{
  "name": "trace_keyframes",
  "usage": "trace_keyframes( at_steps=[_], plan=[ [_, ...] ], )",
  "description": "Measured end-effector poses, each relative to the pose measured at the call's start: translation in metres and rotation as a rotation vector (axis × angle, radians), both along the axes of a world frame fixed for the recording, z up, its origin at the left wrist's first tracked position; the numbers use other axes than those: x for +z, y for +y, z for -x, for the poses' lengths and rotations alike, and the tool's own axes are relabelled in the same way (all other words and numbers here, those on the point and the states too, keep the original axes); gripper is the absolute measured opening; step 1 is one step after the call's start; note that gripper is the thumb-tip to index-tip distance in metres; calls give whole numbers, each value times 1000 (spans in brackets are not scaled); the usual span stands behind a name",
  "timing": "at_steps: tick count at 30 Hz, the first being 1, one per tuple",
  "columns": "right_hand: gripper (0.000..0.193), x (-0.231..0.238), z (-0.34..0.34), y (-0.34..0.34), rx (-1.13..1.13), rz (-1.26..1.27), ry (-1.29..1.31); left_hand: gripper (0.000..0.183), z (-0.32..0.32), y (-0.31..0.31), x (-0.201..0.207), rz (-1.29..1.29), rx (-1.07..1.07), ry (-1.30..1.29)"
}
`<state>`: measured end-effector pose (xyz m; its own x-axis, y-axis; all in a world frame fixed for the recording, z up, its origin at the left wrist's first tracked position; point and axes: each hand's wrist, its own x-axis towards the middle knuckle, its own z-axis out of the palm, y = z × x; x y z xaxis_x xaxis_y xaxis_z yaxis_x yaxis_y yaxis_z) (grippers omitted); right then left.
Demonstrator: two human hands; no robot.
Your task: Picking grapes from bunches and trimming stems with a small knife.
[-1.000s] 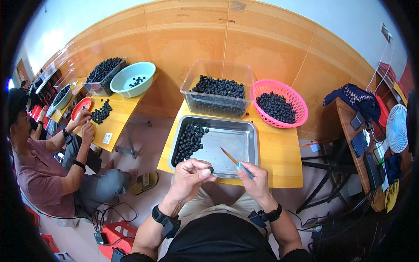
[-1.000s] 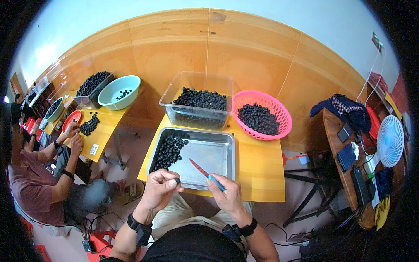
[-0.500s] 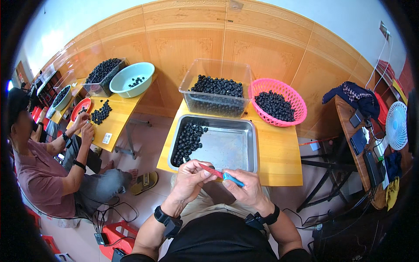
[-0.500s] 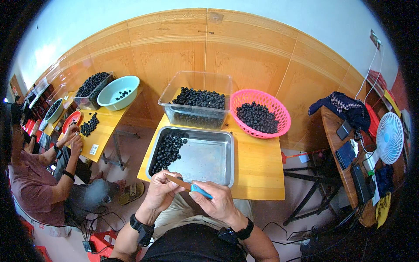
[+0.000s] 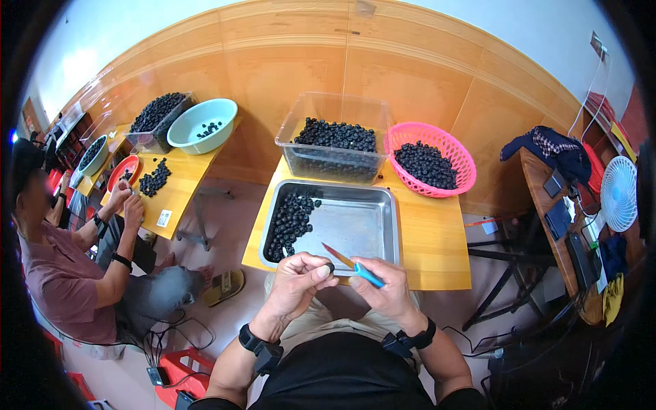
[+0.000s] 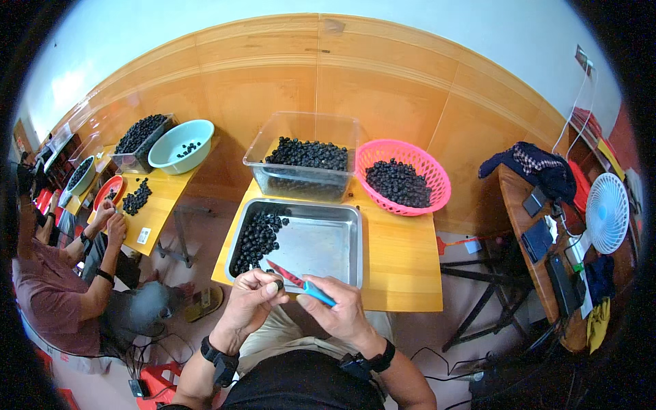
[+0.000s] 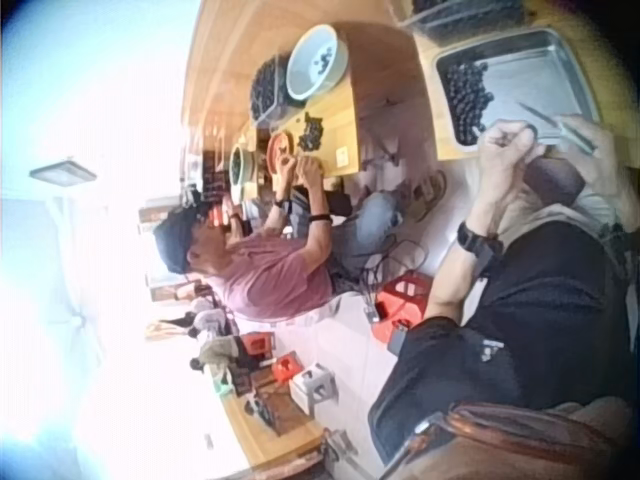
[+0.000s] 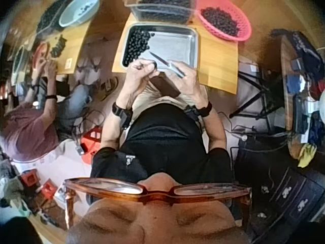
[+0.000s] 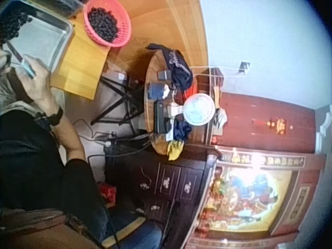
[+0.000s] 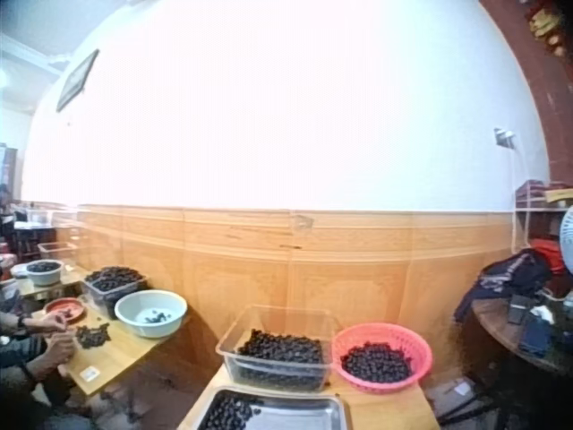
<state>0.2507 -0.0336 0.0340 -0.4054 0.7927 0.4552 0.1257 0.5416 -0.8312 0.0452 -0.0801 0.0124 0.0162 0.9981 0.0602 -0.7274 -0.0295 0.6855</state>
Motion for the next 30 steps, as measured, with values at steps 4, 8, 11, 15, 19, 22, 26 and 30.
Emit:
trace_keyframes(
  at_steps=[4,8,11,15,19,22,26,30],
  plan=[
    [35,2,11,-1,69,-143,-1,11,-5,0,-9,25,-90,5],
    [36,-10,13,3,115,-199,11,16,-4,1,-13,41,-136,7],
    [34,-9,11,4,97,-223,-44,15,-2,1,-15,103,-164,62],
    [30,-5,6,16,-45,-295,-80,12,-6,7,-10,112,-90,181],
    [23,8,-15,77,-370,-325,-15,13,3,23,-24,-23,193,822],
    [25,23,-37,147,-601,-358,-74,14,15,33,-11,-55,333,1234],
    [37,3,-83,215,-749,-460,-95,18,27,58,-19,-248,460,1652],
    [38,-7,-70,188,-694,-270,-121,20,45,73,-30,-265,442,1913]
  ],
)
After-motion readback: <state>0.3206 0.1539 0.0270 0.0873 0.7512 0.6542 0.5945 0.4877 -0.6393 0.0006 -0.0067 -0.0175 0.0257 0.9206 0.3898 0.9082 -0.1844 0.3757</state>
